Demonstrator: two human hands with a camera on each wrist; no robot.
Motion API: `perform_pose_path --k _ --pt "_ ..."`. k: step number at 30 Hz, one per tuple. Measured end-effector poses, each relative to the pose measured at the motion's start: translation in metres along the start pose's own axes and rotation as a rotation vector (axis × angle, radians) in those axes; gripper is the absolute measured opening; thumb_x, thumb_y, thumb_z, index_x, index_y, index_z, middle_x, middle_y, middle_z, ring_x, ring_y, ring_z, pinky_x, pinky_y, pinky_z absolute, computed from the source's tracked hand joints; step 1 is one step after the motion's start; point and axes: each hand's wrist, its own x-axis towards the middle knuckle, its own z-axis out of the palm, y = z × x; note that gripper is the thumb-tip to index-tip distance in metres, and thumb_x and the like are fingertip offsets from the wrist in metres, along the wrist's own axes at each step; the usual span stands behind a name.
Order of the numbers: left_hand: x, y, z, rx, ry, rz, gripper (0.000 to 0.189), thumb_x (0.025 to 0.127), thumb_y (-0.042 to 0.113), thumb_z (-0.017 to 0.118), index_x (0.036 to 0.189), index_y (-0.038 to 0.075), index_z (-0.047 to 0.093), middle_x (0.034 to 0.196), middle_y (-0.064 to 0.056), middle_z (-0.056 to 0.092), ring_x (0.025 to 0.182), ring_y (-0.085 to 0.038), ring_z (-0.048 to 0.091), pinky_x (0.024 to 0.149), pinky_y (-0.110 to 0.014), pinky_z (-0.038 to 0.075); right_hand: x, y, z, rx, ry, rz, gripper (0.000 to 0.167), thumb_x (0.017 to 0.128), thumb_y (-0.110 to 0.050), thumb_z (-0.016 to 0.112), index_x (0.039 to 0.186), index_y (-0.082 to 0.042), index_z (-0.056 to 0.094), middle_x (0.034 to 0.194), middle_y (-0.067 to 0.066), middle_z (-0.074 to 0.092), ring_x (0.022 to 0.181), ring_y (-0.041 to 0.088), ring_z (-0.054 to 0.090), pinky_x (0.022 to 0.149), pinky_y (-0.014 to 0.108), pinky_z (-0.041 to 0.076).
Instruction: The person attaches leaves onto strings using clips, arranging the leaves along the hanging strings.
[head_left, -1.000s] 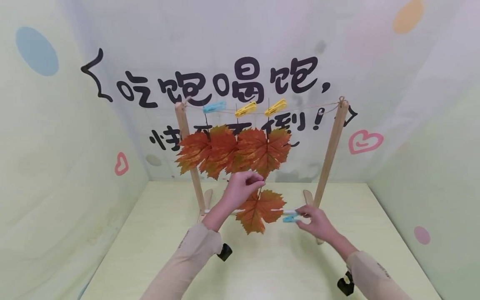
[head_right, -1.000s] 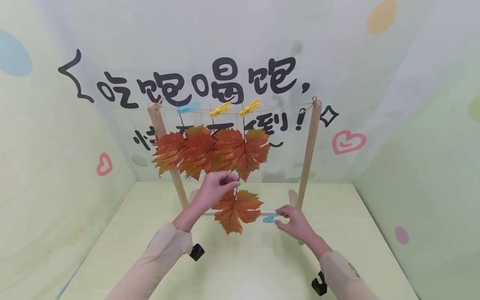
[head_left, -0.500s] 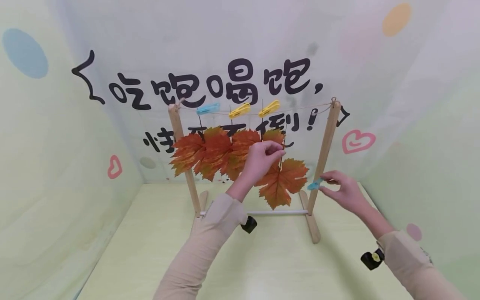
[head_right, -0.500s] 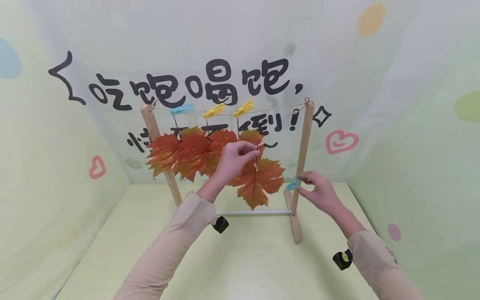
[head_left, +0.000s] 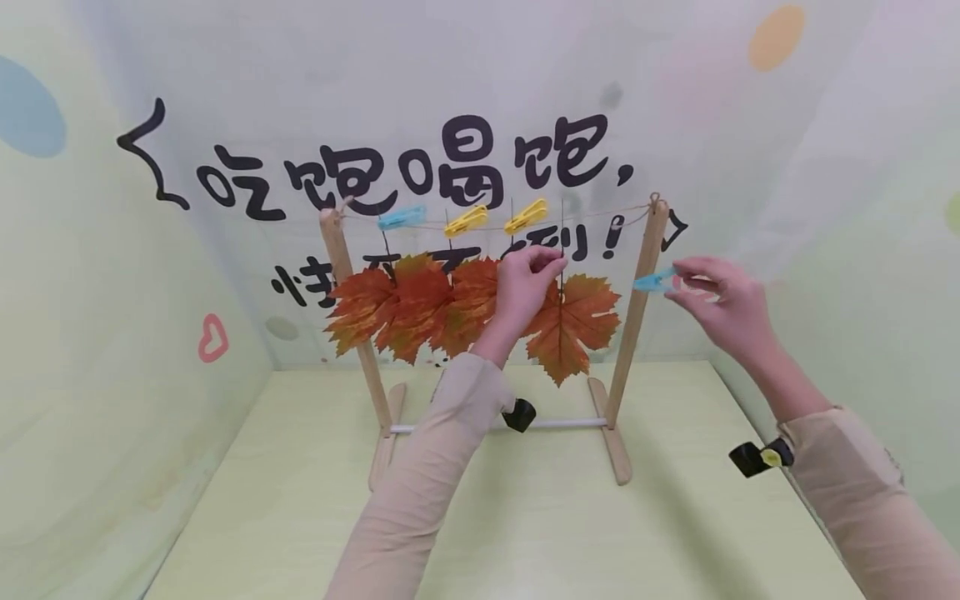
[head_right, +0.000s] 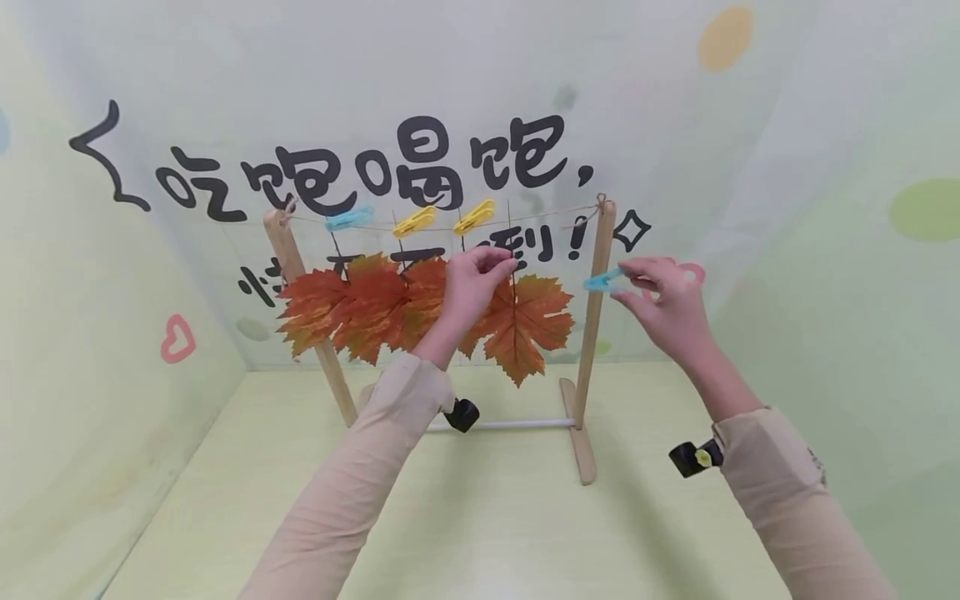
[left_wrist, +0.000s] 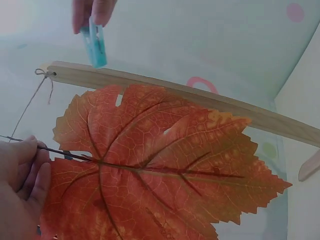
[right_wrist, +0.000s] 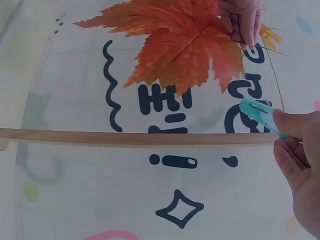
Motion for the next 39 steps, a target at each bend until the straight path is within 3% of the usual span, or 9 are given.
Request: perform_pose_path --k 6,10,17,26,29,34,39 --pt "0.006 0.004 0.009 0.015 0.012 0.014 0.017 0.082 0.013 0.067 0.095 0.002 0.070 0.084 -0.008 0.068 0.070 -0.013 0.057 0.061 -0.016 0.046 0.025 -0.015 -0.001 -0.040 0.002 0.028 0.030 0.071 0.009 0.071 0.101 0.009 0.063 0.094 0.020 0.065 0.085 -0.017 0.051 0.073 0.006 0.044" --pt "0.009 0.007 0.014 0.016 0.027 0.010 0.017 0.081 0.014 0.068 0.095 0.003 0.070 0.085 -0.008 0.069 0.072 -0.013 0.059 0.062 -0.015 0.047 0.044 -0.024 0.002 -0.038 0.007 0.039 0.029 0.073 0.005 0.071 0.101 0.008 0.065 0.096 0.018 0.065 0.084 -0.011 0.055 0.076 0.009 0.046" --pt "0.012 0.010 0.019 0.042 0.035 -0.006 0.018 0.081 0.017 0.069 0.094 0.005 0.071 0.085 -0.006 0.069 0.073 -0.011 0.060 0.065 -0.015 0.048 0.070 -0.030 0.012 -0.008 0.010 0.079 0.027 0.073 0.003 0.071 0.100 0.007 0.066 0.094 0.018 0.066 0.078 -0.010 0.056 0.072 0.010 0.047" --pt "0.016 0.014 0.022 0.065 0.058 -0.001 0.015 0.081 0.016 0.069 0.092 0.006 0.071 0.083 -0.005 0.069 0.073 -0.011 0.061 0.064 -0.017 0.047 0.091 -0.032 0.018 -0.068 0.013 0.096 0.022 0.074 -0.001 0.072 0.095 0.006 0.068 0.090 0.017 0.068 0.074 -0.008 0.058 0.067 0.010 0.048" --pt "0.017 0.013 0.024 0.069 0.059 0.004 0.016 0.081 0.016 0.068 0.092 0.006 0.071 0.083 -0.005 0.069 0.073 -0.011 0.061 0.064 -0.016 0.047 0.095 -0.032 0.019 -0.090 -0.002 0.089 0.022 0.074 -0.001 0.072 0.095 0.006 0.068 0.090 0.017 0.068 0.075 -0.001 0.063 0.066 0.010 0.048" --pt "0.019 0.013 0.026 0.073 0.068 0.007 0.015 0.081 0.016 0.068 0.092 0.005 0.071 0.084 -0.006 0.069 0.073 -0.012 0.061 0.063 -0.016 0.047 0.102 -0.033 0.020 -0.115 -0.053 0.109 0.022 0.075 -0.004 0.072 0.095 0.005 0.069 0.091 0.018 0.068 0.081 0.022 0.067 0.065 0.009 0.047" --pt "0.022 0.012 0.026 0.062 0.088 -0.004 0.014 0.081 0.014 0.068 0.091 0.004 0.071 0.084 -0.007 0.069 0.072 -0.013 0.062 0.062 -0.016 0.047 0.111 -0.034 0.021 -0.141 -0.122 0.136 0.021 0.076 -0.004 0.071 0.096 0.005 0.069 0.091 0.019 0.067 0.079 0.022 0.066 0.065 0.010 0.048"
